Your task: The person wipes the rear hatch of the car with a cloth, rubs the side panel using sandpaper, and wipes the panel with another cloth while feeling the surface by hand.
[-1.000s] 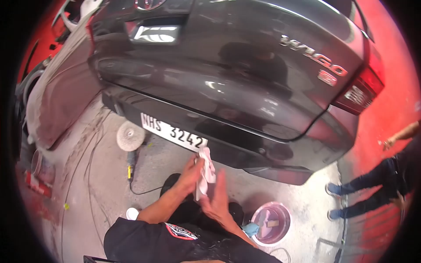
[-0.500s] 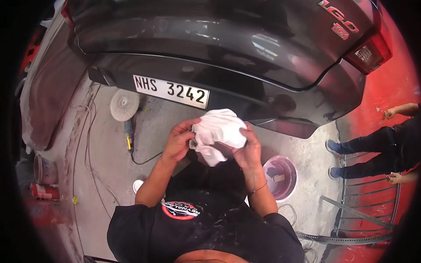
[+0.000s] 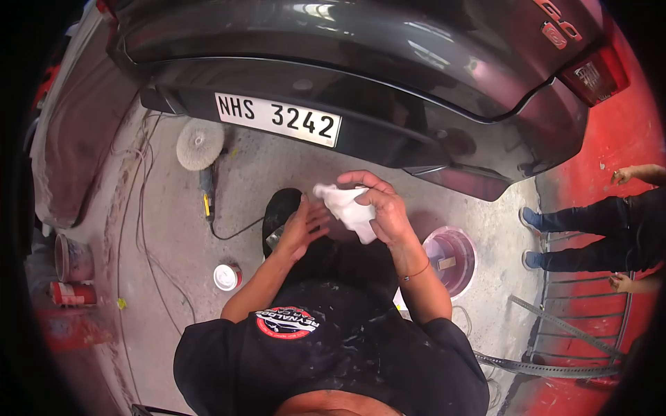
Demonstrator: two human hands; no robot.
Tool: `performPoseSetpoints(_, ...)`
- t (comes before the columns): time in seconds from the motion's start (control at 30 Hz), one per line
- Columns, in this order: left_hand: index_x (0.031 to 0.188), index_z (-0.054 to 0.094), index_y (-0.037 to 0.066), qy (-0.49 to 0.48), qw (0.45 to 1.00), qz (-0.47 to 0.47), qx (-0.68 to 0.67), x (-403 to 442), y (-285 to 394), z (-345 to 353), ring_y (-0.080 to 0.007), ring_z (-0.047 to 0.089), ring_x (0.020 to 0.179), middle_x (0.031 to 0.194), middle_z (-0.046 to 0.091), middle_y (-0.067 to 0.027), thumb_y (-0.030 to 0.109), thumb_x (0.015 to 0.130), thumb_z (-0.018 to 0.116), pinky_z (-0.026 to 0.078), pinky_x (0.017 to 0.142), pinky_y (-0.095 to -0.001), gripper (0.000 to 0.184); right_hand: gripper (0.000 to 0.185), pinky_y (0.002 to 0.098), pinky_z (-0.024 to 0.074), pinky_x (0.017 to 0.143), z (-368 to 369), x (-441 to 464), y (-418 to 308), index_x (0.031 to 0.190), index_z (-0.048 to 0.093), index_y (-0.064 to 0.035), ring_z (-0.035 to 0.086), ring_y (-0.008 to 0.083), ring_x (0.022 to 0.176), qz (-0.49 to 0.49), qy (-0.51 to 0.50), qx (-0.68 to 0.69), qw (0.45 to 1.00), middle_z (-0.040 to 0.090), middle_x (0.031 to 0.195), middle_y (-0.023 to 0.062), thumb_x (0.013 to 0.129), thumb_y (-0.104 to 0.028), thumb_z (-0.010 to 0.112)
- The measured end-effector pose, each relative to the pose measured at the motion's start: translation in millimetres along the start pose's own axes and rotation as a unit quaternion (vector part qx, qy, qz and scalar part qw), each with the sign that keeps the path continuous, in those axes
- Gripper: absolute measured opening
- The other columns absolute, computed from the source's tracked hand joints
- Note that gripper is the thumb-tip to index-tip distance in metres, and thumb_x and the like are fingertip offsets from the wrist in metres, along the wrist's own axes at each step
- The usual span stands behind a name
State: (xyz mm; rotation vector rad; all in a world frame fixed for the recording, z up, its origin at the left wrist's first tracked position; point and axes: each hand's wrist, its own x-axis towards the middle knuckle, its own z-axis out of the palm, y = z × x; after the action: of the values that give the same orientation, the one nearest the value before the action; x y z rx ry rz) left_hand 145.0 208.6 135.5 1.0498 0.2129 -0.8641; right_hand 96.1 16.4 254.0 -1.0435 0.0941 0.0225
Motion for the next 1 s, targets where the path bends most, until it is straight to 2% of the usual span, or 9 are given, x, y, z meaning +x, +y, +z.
performPoseSetpoints(0.2, 0.144, 0.036, 0.004, -0.231, 0.959, 0.114, -0.121, -16, -27, -2, -0.0229, 0.050, 0.127, 0.137, 0.051, -0.0141, 0.054, 0.096, 0.052, 0.043, 0.103, -0.0420, 0.072, 0.038, 0.0329, 0.0545, 0.086, 11, -10, 37, 0.122, 0.058, 0.0036, 0.066, 0.0251, 0.098, 0.086, 0.061, 0.090, 0.990, 0.065, 0.112, 0.0168, 0.086, -0.002, 0.047)
performPoseSetpoints(0.33, 0.141, 0.040, 0.002, -0.154, 0.983, 0.076, -0.060, -16, -12, 12, -0.0217, 0.052, 0.125, 0.136, 0.052, -0.0130, 0.044, 0.096, 0.058, 0.043, 0.104, -0.0396, 0.064, 0.035, 0.0324, 0.0529, 0.087, -12, -20, 65, 0.123, 0.058, 0.0013, 0.065, 0.0243, 0.099, 0.076, 0.113, 0.076, 0.988, 0.064, 0.113, 0.0168, 0.088, -0.001, 0.053)
performPoseSetpoints(0.4, 0.135, 0.048, -0.001, -0.149, 0.974, 0.029, -0.170, -13, -10, 4, -0.0212, 0.057, 0.119, 0.130, 0.058, -0.0106, 0.033, 0.097, 0.061, 0.043, 0.104, -0.0376, 0.053, 0.039, 0.0332, 0.0487, 0.093, -34, -25, 78, 0.127, 0.056, -0.0005, 0.062, 0.0232, 0.106, 0.020, 0.153, -0.224, 0.962, 0.062, 0.118, 0.0166, 0.088, -0.002, 0.061)
performPoseSetpoints(0.5, 0.127, 0.055, -0.005, -0.160, 0.984, 0.037, -0.073, -22, -6, 9, -0.0205, 0.061, 0.112, 0.122, 0.063, -0.0112, 0.029, 0.097, 0.061, 0.047, 0.099, -0.0358, 0.045, 0.058, 0.0337, 0.0404, 0.103, -44, -38, 96, 0.141, 0.042, -0.0018, 0.055, 0.0227, 0.117, 0.023, 0.101, -0.233, 0.967, 0.057, 0.126, 0.0124, 0.086, 0.003, 0.060)
performPoseSetpoints(0.57, 0.126, 0.055, -0.006, -0.169, 0.985, 0.023, -0.038, -26, 2, 13, -0.0199, 0.063, 0.108, 0.119, 0.064, -0.0115, 0.027, 0.097, 0.062, 0.049, 0.096, -0.0344, 0.045, 0.070, 0.0360, 0.0369, 0.108, -47, -49, 97, 0.150, 0.028, -0.0051, 0.049, 0.0249, 0.127, 0.013, 0.090, -0.130, 0.987, 0.048, 0.138, 0.0148, 0.088, -0.001, 0.060)
performPoseSetpoints(0.63, 0.125, 0.055, -0.007, -0.175, 0.985, 0.011, -0.003, -24, 4, 13, -0.0193, 0.064, 0.105, 0.117, 0.065, -0.0117, 0.026, 0.096, 0.063, 0.050, 0.093, -0.0329, 0.044, 0.080, 0.0389, 0.0352, 0.111, -50, -53, 94, 0.153, 0.017, -0.0041, 0.042, 0.0263, 0.134, 0.052, -0.026, 0.292, 0.955, 0.040, 0.147, 0.0170, 0.089, -0.006, 0.065)
performPoseSetpoints(0.8, 0.123, 0.056, -0.005, -0.142, 0.987, 0.036, 0.072, -11, -8, 17, -0.0163, 0.064, 0.101, 0.111, 0.066, -0.0116, 0.024, 0.092, 0.069, 0.050, 0.090, -0.0301, 0.045, 0.039, 0.0328, 0.0566, 0.083, -44, -56, 96, 0.123, 0.058, 0.0035, 0.069, 0.0218, 0.094, 0.114, 0.134, 0.084, 0.981, 0.068, 0.110, 0.0132, 0.087, -0.005, 0.069)
performPoseSetpoints(0.97, 0.136, 0.044, 0.000, 0.175, 0.897, 0.284, 0.289, -1, -34, 15, -0.0177, 0.056, 0.112, 0.122, 0.059, -0.0127, 0.022, 0.094, 0.066, 0.046, 0.095, -0.0298, 0.052, 0.024, 0.0334, 0.0573, 0.079, -43, -47, 98, 0.110, 0.062, 0.0027, 0.069, 0.0197, 0.086, -0.013, 0.275, 0.081, 0.958, 0.070, 0.101, 0.0127, 0.087, -0.002, 0.069)
performPoseSetpoints(1.0, 0.137, 0.043, 0.001, 0.111, 0.937, 0.253, 0.212, -2, -35, 16, -0.0148, 0.053, 0.114, 0.125, 0.057, -0.0108, 0.023, 0.094, 0.066, 0.045, 0.096, -0.0298, 0.054, 0.024, 0.0325, 0.0573, 0.077, -45, -46, 99, 0.109, 0.063, 0.0024, 0.069, 0.0191, 0.083, -0.015, 0.294, 0.041, 0.955, 0.070, 0.098, 0.0119, 0.086, -0.001, 0.070)
